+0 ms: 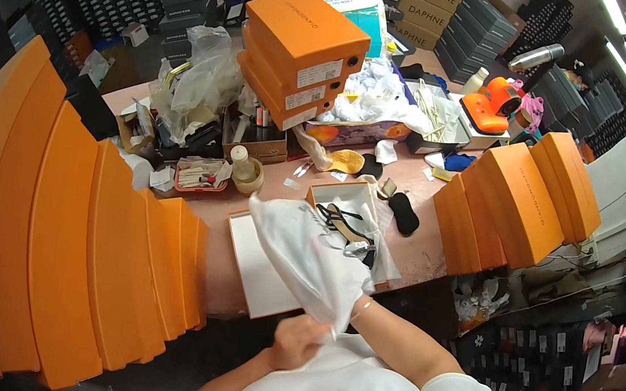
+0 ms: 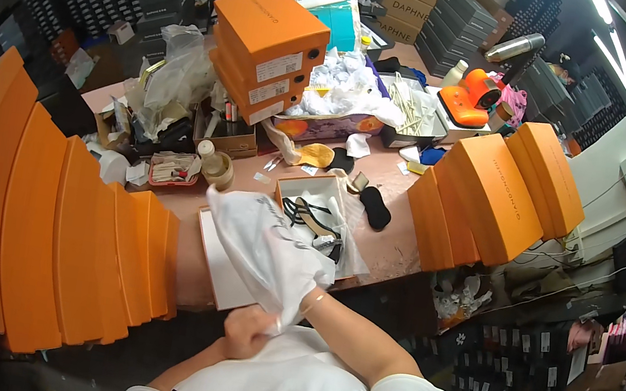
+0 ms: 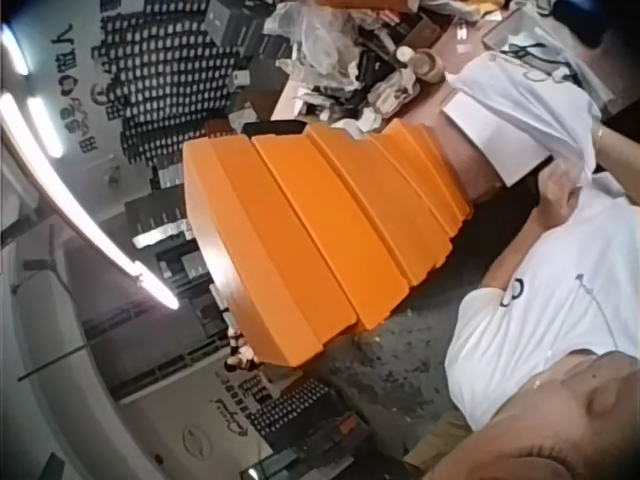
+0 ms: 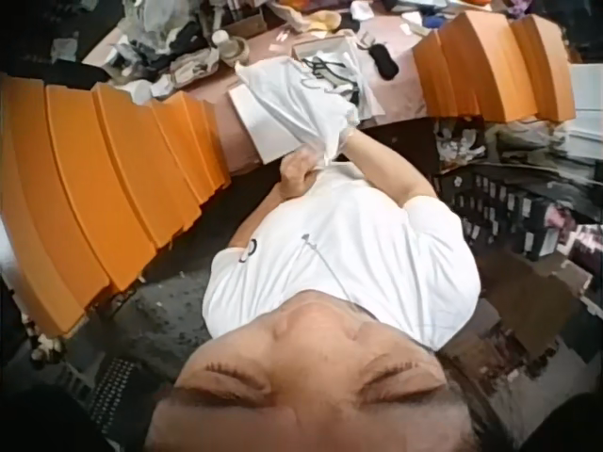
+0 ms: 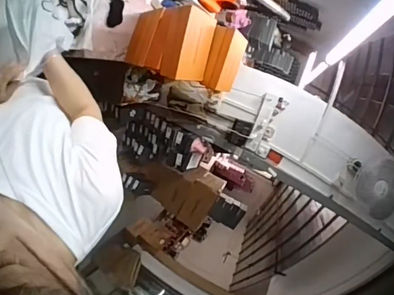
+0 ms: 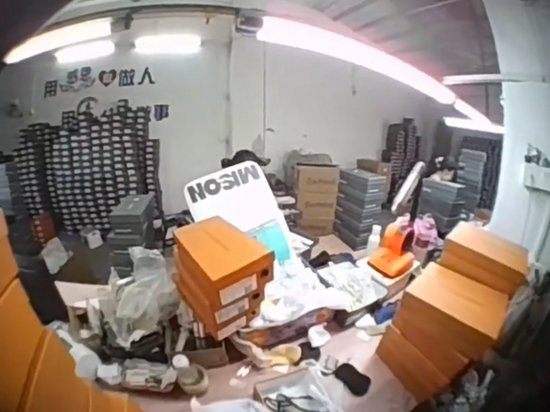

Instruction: Packing finished shoes into boxes using protective paper and dust bags.

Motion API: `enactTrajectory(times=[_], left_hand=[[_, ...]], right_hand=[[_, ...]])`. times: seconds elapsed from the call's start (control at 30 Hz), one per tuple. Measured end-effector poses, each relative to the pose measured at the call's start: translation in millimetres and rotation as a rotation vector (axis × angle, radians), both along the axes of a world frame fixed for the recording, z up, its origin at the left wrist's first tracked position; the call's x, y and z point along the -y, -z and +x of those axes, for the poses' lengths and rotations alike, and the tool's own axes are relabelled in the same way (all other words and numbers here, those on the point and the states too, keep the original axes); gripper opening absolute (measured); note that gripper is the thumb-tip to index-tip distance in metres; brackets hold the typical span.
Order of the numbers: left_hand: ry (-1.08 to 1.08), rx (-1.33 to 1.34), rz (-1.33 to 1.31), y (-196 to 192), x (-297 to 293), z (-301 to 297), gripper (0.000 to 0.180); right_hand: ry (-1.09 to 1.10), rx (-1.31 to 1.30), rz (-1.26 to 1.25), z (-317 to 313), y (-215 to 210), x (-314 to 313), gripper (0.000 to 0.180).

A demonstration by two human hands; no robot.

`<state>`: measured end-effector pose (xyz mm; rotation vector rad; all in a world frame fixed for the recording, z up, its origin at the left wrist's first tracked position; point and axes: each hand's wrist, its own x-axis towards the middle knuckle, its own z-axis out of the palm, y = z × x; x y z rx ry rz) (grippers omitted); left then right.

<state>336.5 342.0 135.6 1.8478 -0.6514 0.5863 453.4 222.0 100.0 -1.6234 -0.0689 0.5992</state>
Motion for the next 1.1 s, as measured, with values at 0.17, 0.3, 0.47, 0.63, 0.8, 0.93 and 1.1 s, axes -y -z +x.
enactTrajectory(times=[0.17,0.3,0.47,0.63,0.8,0.93,1.1], left_hand=[[-0.354,-0.291,-0.032,27.7,-9.9,17.2,0.02],[-0.612,-0.57,-0.32,66.4,-27.7,23.6,0.023],[-0.754,-0.689,-0.324,91.4,-30.1,14.5,0.02],[-0.667,-0.599,-0.132,47.5,-11.8,35.8,0.028],[-0.517,-0.696,-0.355,46.1,-10.9,84.4,0.02],[-0.416,-0.743,-0.578,38.6,-42.6,122.1,0.036],[0.589,-1.236,0.108,-3.0,-36.5,159.0,0.048]], right_hand=[[-0.41,0.247,-0.318,-7.7,-4.2,-22.9,0.03],[-0.829,0.363,-0.491,32.7,5.1,-57.9,0.029],[-0.413,0.517,-0.256,61.7,19.5,34.6,0.044],[-0.268,0.625,-0.785,132.2,107.7,95.1,0.065],[-0.281,0.617,-0.733,128.7,61.4,90.6,0.065],[-0.725,0.843,-0.604,114.3,-41.1,95.6,0.052],[-1.06,1.235,-0.641,69.2,-76.3,72.6,0.013]])
